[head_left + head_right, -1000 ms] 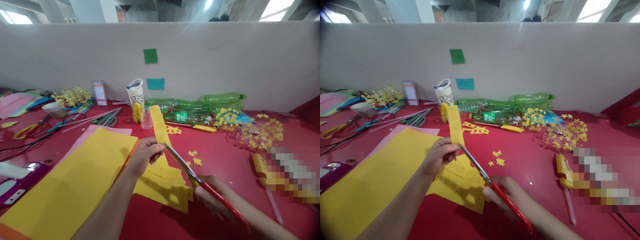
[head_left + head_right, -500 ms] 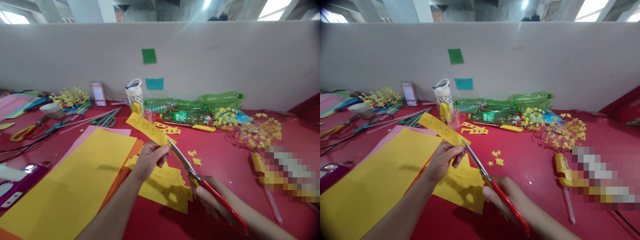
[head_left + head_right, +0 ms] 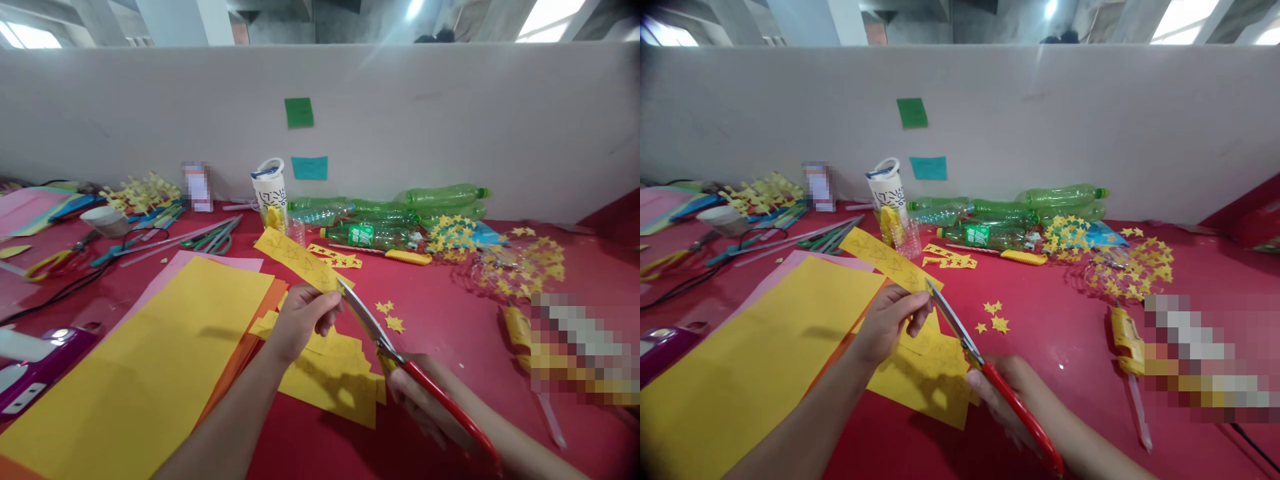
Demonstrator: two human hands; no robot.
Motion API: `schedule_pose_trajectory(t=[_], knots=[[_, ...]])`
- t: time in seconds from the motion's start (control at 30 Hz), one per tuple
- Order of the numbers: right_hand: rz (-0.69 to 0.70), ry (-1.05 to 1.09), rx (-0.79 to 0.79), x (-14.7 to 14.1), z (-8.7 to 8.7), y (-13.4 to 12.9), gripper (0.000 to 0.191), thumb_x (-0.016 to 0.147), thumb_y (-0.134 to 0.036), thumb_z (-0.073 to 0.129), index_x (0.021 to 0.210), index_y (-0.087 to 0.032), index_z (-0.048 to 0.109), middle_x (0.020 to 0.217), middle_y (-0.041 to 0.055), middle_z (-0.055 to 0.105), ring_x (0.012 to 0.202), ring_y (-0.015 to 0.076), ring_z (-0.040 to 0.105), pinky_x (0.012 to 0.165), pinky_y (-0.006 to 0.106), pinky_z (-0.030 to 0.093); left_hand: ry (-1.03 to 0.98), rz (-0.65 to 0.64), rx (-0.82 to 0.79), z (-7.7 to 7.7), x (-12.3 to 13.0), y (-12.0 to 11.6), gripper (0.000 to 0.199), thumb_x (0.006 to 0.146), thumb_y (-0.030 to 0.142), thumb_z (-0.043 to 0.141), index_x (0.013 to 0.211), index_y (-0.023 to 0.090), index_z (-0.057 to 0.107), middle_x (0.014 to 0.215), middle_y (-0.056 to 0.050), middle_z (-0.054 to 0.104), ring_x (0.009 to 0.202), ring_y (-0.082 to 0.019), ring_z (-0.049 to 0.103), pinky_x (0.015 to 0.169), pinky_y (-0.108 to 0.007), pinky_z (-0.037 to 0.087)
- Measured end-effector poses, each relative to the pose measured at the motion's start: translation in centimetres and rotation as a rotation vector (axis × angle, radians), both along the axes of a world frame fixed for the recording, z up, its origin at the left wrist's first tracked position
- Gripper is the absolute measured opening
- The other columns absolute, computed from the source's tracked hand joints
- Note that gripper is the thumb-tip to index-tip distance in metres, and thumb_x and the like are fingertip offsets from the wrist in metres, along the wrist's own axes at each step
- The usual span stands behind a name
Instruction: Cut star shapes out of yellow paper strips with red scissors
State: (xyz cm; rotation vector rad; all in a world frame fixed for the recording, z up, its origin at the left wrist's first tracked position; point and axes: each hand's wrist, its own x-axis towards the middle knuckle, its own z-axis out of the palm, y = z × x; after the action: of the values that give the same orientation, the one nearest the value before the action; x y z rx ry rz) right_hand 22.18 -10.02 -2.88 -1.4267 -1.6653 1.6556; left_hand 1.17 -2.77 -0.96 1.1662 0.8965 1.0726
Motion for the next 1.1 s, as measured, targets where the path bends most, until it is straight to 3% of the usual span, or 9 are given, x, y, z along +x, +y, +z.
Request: schedule_pose_trajectory(t=[0.3, 0.63, 0.87, 1.1], knots=[[0.048, 0.008, 0.085, -0.09, 0.24, 0.32, 0.056, 0.083, -0.074, 0.037, 0.064, -0.022, 0.038, 0.047, -0.0069, 0.04, 0.034, 0.0059, 0.033, 0.034, 0.02, 0.023, -0.003, 0.019, 0.007, 0.0, -0.15, 0.04, 0.027, 0.081, 0.031, 0.06, 0.06, 0.014, 0.063, 0.045, 0.003, 0.051, 0.039, -0.006, 0.044, 0.04, -0.019, 0.032], [0.053, 0.014, 0.04, -0.08, 0.41, 0.47, 0.056, 0.081, -0.075, 0.039, 0.065, -0.022, 0.037, 0.043, -0.0095, 0.035, 0.033, 0.0053, 0.029, 0.034, 0.019, 0.021, -0.032, 0.19, 0.101, 0.46, -0.2, 0.2, 0.019, 0.083, 0.027, 0.055, 0.067, 0.017, 0.057, 0.05, 0.005, 0.05, 0.042, -0.005, 0.041, 0.041, -0.017, 0.033], [0.148, 0.027, 0.101, 0.34, 0.78, 0.6, 0.054, 0.086, -0.072, 0.035, 0.07, -0.02, 0.041, 0.049, -0.0069, 0.041, 0.037, 0.0063, 0.034, 0.036, 0.019, 0.025, 0.07, 0.174, 0.126, 0.76, -0.52, 0.25, 0.022, 0.084, 0.026, 0.054, 0.064, 0.017, 0.053, 0.049, 0.005, 0.047, 0.041, -0.005, 0.04, 0.04, -0.016, 0.033], [0.121, -0.009, 0.085, 0.21, 1.02, 0.54, 0.056, 0.083, -0.074, 0.038, 0.064, -0.022, 0.037, 0.046, -0.0078, 0.035, 0.037, 0.007, 0.031, 0.037, 0.021, 0.022, 0.113, 0.151, 0.116, 0.93, -0.97, 0.4, 0.021, 0.082, 0.025, 0.054, 0.062, 0.017, 0.052, 0.047, 0.006, 0.047, 0.04, -0.005, 0.04, 0.039, -0.016, 0.033]])
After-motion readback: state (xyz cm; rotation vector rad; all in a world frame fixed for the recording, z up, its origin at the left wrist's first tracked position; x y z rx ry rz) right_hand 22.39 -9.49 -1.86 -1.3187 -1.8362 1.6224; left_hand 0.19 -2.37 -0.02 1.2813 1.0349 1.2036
